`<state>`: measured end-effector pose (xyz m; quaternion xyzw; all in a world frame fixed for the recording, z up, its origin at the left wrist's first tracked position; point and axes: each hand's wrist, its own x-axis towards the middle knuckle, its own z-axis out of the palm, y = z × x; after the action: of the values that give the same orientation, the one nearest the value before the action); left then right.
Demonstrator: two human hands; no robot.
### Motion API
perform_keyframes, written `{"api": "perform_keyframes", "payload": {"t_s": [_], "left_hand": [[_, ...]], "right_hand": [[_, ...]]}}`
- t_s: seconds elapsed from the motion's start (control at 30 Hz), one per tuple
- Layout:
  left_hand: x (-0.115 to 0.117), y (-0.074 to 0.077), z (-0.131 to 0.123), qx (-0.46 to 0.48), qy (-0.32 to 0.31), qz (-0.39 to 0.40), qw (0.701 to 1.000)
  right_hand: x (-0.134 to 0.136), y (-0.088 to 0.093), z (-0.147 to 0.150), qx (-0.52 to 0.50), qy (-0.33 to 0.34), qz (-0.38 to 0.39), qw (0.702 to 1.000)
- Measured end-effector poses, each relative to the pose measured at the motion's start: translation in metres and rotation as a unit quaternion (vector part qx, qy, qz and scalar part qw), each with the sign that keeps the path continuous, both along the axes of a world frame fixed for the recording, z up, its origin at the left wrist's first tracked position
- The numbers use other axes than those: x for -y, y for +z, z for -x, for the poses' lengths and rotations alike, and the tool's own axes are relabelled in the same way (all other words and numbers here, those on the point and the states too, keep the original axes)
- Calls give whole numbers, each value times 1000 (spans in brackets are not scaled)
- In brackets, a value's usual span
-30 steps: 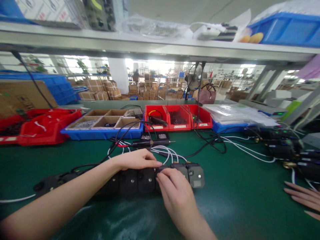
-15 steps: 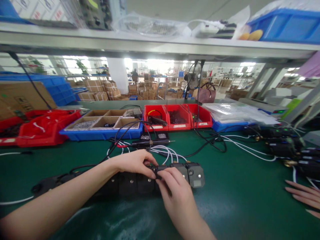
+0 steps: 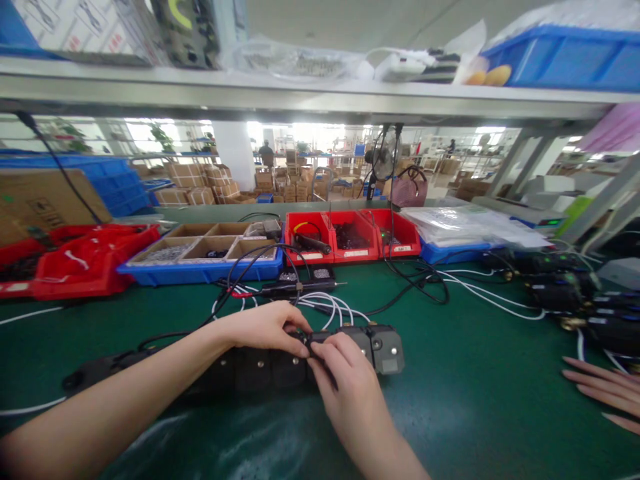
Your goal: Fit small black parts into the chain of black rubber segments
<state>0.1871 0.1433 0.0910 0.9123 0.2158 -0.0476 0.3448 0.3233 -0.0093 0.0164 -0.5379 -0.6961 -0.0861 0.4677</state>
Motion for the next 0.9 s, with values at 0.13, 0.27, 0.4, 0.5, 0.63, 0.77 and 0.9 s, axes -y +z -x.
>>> {"api": "perform_keyframes", "payload": {"t_s": [0.13,0.27,0.4,0.5,0.63,0.77,0.9], "left_hand": [[15,13,3,113,100,124,981],[41,19,-5,191,175,394,882],[59,15,-16,201,213,503,813],[69,13,-22,215,225,531,788],[79,15,-25,201,265,563,756],[76,14,-28,228,264,474,809],[54,11,-30,207,212,174,939]], "right_hand": [[9,15,0,-10,-24,-23,999],[17,37,6,-6,-48,-83,995],[16,48,14,40,-41,-69,996],[12,47,17,58,-47,-41,996],[15,46,17,26,-35,-81,996],[29,44,3,-83,-25,-89,992],[40,35,-23,-162,-74,-48,983]]}}
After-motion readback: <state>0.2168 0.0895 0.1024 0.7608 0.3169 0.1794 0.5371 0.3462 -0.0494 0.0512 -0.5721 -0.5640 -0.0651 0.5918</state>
